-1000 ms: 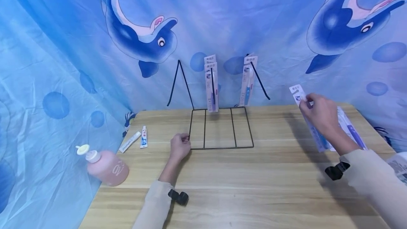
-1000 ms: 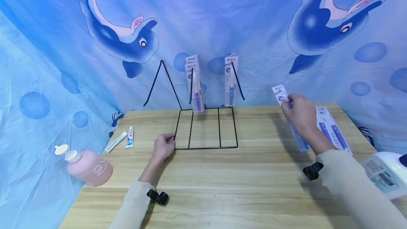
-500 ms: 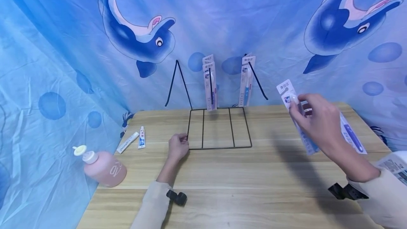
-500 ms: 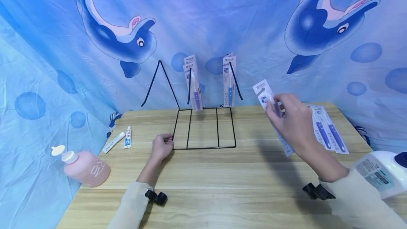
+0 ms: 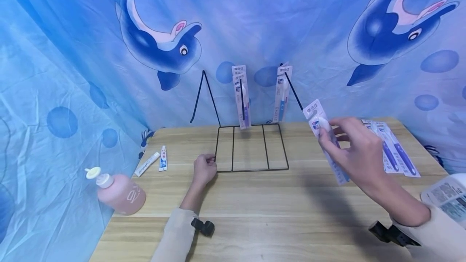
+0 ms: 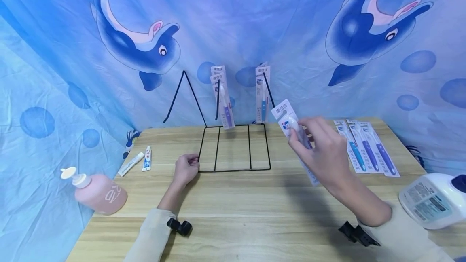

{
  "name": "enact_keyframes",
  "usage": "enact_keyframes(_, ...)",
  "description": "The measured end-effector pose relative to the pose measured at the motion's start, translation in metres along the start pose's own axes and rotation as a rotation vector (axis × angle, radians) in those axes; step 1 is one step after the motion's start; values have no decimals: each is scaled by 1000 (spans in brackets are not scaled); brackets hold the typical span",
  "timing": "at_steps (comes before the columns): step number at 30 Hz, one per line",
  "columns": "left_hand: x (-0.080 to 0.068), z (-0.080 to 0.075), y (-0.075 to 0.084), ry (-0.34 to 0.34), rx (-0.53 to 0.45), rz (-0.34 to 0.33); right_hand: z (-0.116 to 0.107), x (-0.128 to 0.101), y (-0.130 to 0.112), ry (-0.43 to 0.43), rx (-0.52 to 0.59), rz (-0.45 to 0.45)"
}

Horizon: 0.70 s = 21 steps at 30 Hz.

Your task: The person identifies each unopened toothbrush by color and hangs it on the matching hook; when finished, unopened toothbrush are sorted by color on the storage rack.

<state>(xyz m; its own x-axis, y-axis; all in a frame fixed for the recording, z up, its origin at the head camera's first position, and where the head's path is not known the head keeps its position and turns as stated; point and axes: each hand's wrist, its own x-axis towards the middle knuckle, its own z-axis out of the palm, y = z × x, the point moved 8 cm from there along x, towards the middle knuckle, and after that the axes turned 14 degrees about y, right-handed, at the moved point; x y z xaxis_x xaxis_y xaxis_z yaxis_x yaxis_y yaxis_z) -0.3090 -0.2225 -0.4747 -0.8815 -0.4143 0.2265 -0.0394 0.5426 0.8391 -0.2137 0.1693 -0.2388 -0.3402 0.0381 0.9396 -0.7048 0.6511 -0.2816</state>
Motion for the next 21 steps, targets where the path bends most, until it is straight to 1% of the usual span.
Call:
enact_keyframes(6, -1, 0, 0, -9, -15, -21, 9, -2, 0, -20, 20, -11)
enact_keyframes(12, -2, 1, -1, -6, -16, -28, 19, -6, 6, -41, -9, -27)
enact_keyframes(17, -1, 1, -2, -12, -19, -37, 36, -8, 15, -74, -33, -7)
enact_keyframes(21, -1, 0, 0, -15, -22, -32, 57, -7, 26, -54, -31, 23)
